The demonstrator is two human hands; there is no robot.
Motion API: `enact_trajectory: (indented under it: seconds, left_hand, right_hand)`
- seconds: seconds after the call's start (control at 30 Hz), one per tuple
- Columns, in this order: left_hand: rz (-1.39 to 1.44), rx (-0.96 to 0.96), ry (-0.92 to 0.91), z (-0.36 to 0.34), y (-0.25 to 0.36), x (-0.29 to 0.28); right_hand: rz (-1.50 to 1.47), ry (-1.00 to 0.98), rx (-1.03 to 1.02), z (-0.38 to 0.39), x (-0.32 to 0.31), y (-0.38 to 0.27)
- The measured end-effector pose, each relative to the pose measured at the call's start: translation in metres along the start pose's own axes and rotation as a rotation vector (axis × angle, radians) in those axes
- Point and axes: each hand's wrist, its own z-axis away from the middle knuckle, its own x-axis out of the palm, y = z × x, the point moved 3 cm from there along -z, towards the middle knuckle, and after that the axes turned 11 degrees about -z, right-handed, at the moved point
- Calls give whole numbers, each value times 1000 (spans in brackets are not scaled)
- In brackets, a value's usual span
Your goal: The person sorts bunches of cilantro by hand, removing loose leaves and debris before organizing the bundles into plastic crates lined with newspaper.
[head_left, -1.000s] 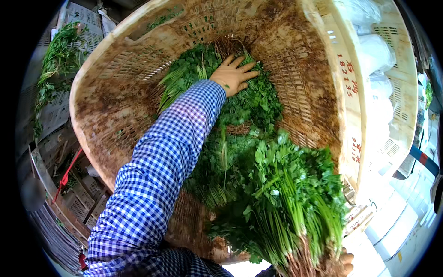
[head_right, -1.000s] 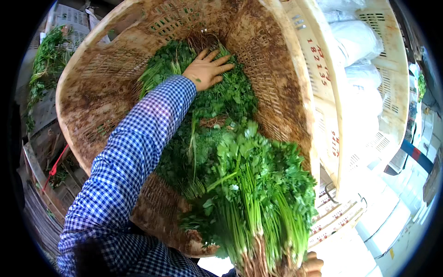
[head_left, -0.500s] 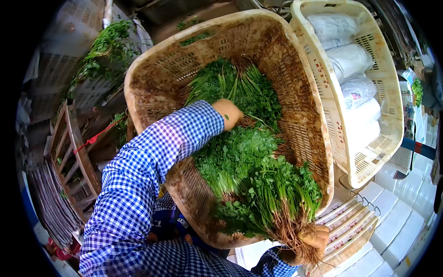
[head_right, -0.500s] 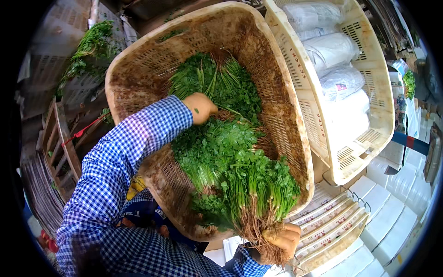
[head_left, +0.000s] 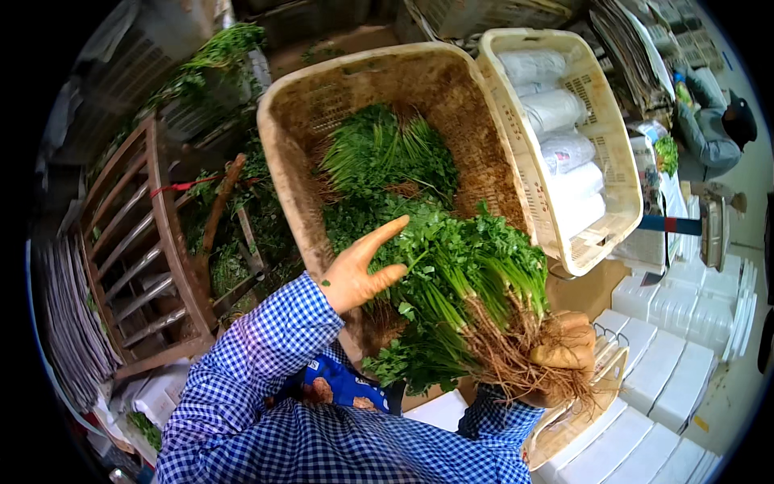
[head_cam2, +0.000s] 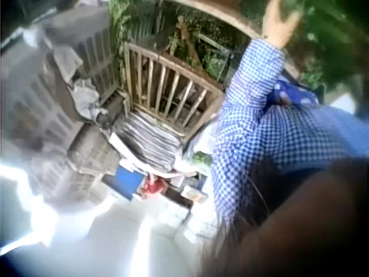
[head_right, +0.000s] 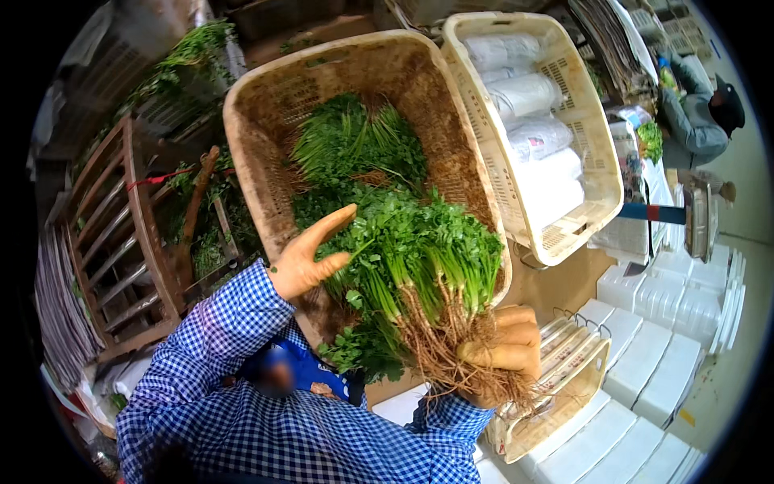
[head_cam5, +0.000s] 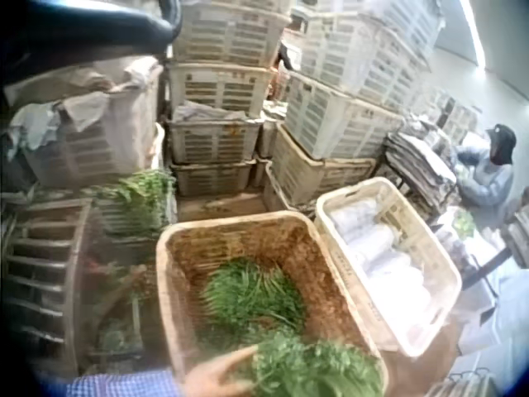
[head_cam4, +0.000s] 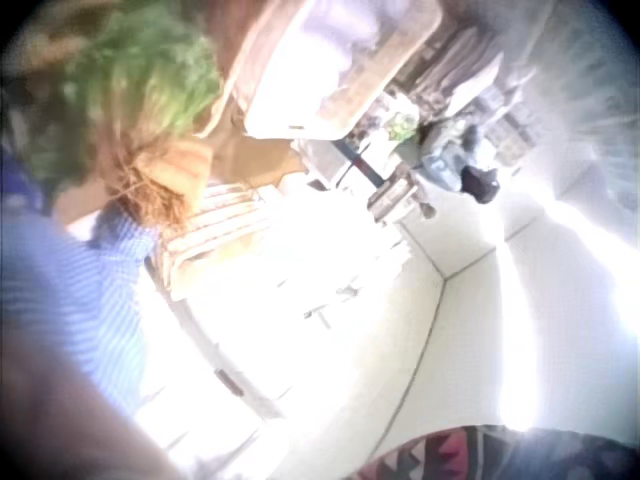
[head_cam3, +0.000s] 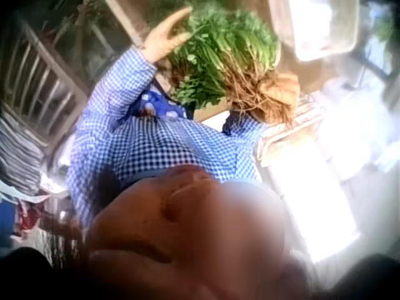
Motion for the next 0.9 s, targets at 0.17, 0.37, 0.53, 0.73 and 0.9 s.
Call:
enact_trajectory:
  seconds: [0.17, 0.37, 0.53, 0.73, 0.9]
  left_hand:
    - [8, 161, 49, 40, 25, -27]
    - [93, 36, 644, 120, -6, -135]
    - [659, 110, 1144, 227, 8, -305]
    - [322, 282, 1272, 286, 42, -386]
    - [111, 252, 269, 313, 32, -361]
  right_hand:
    - [28, -271, -84, -11, 51, -46]
    - [-6, -518, -94, -14, 134, -106]
    - [-87, -629, -40, -12, 215, -169]
    - [-413, -824, 142, -23, 322, -153]
    - [-608, -837, 479, -33, 441, -107]
